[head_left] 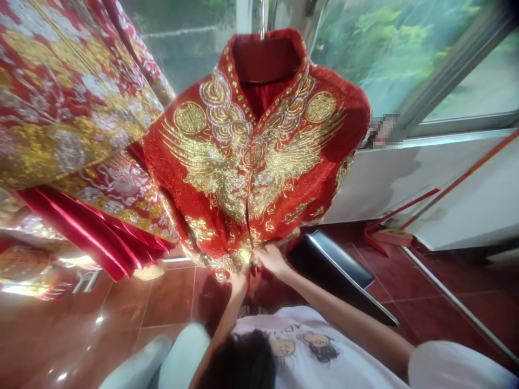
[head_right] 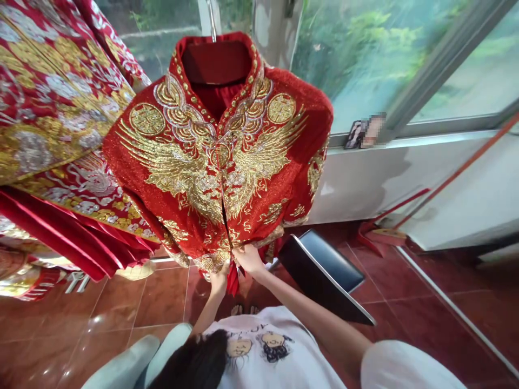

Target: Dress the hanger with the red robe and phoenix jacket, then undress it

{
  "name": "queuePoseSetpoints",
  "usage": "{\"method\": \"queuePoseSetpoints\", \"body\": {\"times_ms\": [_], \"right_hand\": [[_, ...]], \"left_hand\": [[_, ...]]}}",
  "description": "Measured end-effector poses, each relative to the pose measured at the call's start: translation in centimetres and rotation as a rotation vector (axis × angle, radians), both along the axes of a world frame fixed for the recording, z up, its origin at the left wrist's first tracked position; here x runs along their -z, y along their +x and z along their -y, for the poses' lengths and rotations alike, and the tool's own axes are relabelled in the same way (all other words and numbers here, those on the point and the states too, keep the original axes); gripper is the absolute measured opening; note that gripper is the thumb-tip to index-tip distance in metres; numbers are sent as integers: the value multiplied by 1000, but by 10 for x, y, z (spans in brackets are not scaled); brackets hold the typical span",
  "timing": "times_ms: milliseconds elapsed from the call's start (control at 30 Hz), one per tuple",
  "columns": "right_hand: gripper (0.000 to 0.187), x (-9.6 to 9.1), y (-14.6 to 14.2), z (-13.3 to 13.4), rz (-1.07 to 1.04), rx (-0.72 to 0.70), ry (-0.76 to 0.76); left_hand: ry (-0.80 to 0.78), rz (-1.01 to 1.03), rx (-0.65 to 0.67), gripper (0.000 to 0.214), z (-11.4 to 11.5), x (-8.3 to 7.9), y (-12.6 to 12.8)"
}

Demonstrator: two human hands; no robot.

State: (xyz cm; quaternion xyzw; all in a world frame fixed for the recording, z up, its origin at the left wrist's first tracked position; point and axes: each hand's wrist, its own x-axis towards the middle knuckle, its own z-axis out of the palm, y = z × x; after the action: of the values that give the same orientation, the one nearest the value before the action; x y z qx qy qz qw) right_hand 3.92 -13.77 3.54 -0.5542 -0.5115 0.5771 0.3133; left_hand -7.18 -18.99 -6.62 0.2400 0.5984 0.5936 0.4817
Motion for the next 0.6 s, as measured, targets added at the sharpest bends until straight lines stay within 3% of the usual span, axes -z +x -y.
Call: {"method": "queuePoseSetpoints", "body": {"times_ms": [133, 300, 600], "right_hand": [[31, 15, -1, 9, -1, -59, -23], [22, 6, -6, 14, -102, -104, -62], [31, 1, -16, 20, -188, -37, -93]], "left_hand": [[33, -9, -16, 45, 0, -1, 1], [24, -14, 10, 39, 1, -5, -1], [90, -58, -9, 27, -2, -11, -2]]}}
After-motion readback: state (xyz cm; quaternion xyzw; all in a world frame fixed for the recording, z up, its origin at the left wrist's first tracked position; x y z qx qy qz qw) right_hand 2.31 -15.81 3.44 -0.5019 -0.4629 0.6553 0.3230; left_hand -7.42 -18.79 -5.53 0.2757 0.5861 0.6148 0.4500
